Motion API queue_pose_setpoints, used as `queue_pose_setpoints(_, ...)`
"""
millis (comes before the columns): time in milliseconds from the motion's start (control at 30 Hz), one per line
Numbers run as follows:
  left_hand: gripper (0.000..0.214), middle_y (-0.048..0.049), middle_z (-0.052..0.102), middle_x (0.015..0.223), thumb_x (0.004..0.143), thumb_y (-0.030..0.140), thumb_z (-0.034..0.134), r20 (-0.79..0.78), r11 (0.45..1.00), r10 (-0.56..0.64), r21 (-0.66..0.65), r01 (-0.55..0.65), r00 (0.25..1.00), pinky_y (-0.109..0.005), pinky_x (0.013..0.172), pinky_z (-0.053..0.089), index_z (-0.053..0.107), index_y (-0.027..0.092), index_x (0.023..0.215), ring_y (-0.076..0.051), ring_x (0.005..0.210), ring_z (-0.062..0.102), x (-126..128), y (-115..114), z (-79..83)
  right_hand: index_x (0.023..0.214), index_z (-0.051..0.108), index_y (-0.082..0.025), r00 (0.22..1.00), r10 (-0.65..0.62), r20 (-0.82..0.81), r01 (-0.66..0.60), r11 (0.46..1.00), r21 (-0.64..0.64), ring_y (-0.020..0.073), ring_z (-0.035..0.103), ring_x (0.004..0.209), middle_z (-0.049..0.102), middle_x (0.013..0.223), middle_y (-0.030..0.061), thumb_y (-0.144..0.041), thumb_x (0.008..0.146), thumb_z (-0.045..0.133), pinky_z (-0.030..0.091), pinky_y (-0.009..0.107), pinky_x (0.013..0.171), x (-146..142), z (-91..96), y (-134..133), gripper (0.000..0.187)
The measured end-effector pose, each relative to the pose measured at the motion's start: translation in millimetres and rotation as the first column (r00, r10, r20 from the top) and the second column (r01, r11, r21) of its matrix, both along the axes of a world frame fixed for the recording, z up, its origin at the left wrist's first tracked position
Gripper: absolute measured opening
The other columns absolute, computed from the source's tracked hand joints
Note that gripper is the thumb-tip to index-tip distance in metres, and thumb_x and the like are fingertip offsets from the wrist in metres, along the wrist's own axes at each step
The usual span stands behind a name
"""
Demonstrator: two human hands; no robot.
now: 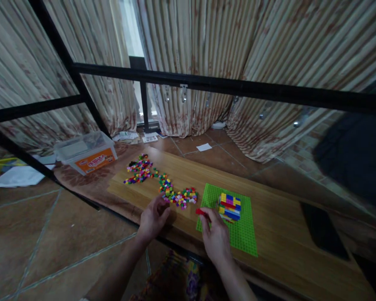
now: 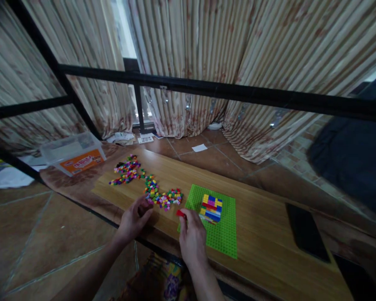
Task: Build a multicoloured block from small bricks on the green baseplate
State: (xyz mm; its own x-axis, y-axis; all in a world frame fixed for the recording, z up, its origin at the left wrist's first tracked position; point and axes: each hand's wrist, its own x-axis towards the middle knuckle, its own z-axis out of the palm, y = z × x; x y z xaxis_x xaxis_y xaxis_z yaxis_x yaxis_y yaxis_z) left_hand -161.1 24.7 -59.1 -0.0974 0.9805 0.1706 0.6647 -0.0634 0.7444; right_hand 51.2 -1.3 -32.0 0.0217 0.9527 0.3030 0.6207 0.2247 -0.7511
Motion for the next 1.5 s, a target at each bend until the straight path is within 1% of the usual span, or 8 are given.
queue_pose_setpoints(100,0.049,-0.002,0.063,0.093,0.083,0.034,0.054,0.052,0.997,0.016,0.069,-0.02,0.999,-0.031,0.076,0.053,0.044,0.02,0.129,-0.016,0.078,0.062,4.5,-6.2,2.5,0.102,0.064,-0.023,0.988,-0.077,-0.134,0.068,0.995,-0.07,0.0196,0.061,0.098,0.066,0.105,0.0064,-0.034,0.09,0.045,0.046,0.034,0.087,29.3,-1.0,-25.3,0.025)
queue_pose_setpoints(200,0.042,-0.0065,0.063,0.1,0.084,0.033,0.053,0.064,0.986,0.019,0.166,-0.03,0.998,-0.033,0.08,0.052,0.05,0.019,0.123,-0.02,0.089,0.062,22.3,-17.6,6.9,0.103,0.065,-0.022,0.913,-0.269,-0.307,0.221,0.958,-0.182,0.0215,0.06,0.101,0.066,0.108,0.0071,-0.043,0.084,0.053,0.045,0.037,0.09,62.8,-4.5,-40.2,0.03)
queue_pose_setpoints(333,0.036,-0.0077,0.062,0.103,0.086,0.028,0.049,0.087,0.979,-0.17,0.127,0.158,0.982,-0.029,0.078,0.052,0.053,0.02,0.121,-0.018,0.087,0.062,66.0,-32.4,21.5,0.1,0.064,-0.019,0.752,-0.446,-0.486,0.34,0.894,-0.293,0.0211,0.063,0.089,0.07,0.097,0.0066,-0.048,0.07,0.066,0.047,0.035,0.082,96.5,1.0,-32.9,0.041)
queue_pose_setpoints(500,0.044,-0.0002,0.064,0.088,0.085,0.024,0.048,0.213,0.897,-0.413,-0.071,0.435,0.886,-0.022,0.063,0.048,0.047,0.022,0.129,-0.011,0.064,0.058,122.0,-35.6,47.9,0.087,0.066,-0.019,0.722,-0.436,-0.538,0.273,0.893,-0.357,0.0144,0.056,0.065,0.067,0.073,0.0004,-0.048,0.061,0.074,0.045,0.027,0.062,112.8,13.3,-3.2,0.04)
queue_pose_setpoints(633,0.049,0.0014,0.063,0.082,0.085,0.024,0.049,0.247,0.861,-0.453,-0.127,0.492,0.857,-0.022,0.062,0.046,0.042,0.022,0.133,-0.011,0.066,0.058,142.2,-30.1,57.5,0.084,0.068,-0.019,0.709,-0.417,-0.568,0.225,0.898,-0.378,0.0135,0.053,0.062,0.064,0.068,-0.0007,-0.048,0.059,0.075,0.042,0.025,0.058,117.9,13.4,5.1,0.039)
queue_pose_setpoints(833,0.054,0.0008,0.063,0.083,0.084,0.023,0.048,0.25,0.854,-0.445,-0.171,0.492,0.86,-0.022,0.062,0.045,0.037,0.021,0.137,-0.012,0.066,0.057,143.9,-32.7,49.1,0.093,0.068,-0.022,0.591,-0.482,-0.647,0.27,0.874,-0.405,0.0115,0.052,0.064,0.065,0.075,-0.0021,-0.045,0.058,0.078,0.042,0.024,0.06,122.8,7.2,-7.6,0.044)
queue_pose_setpoints(1133,0.057,-0.0014,0.065,0.091,0.084,0.025,0.049,0.206,0.814,-0.521,-0.171,0.555,0.828,-0.026,0.068,0.047,0.035,0.022,0.139,-0.014,0.071,0.058,159.6,-37.1,45.9,0.089,0.069,-0.018,0.522,-0.518,-0.678,0.382,0.853,-0.356,0.0148,0.059,0.069,0.07,0.081,0.0035,-0.045,0.062,0.075,0.045,0.027,0.062,89.4,1.2,-5.4,0.039)
queue_pose_setpoints(1500,0.07,-0.0049,0.065,0.095,0.079,0.019,0.049,0.156,0.792,-0.567,-0.165,0.587,0.809,-0.028,0.07,0.049,0.023,0.018,0.145,-0.017,0.075,0.061,171.6,-29.8,43.4,0.077,0.068,-0.016,0.648,-0.546,-0.531,0.486,0.833,-0.264,0.0184,0.063,0.068,0.07,0.072,0.0047,-0.046,0.066,0.071,0.048,0.029,0.066,74.4,2.3,-5.9,0.032)
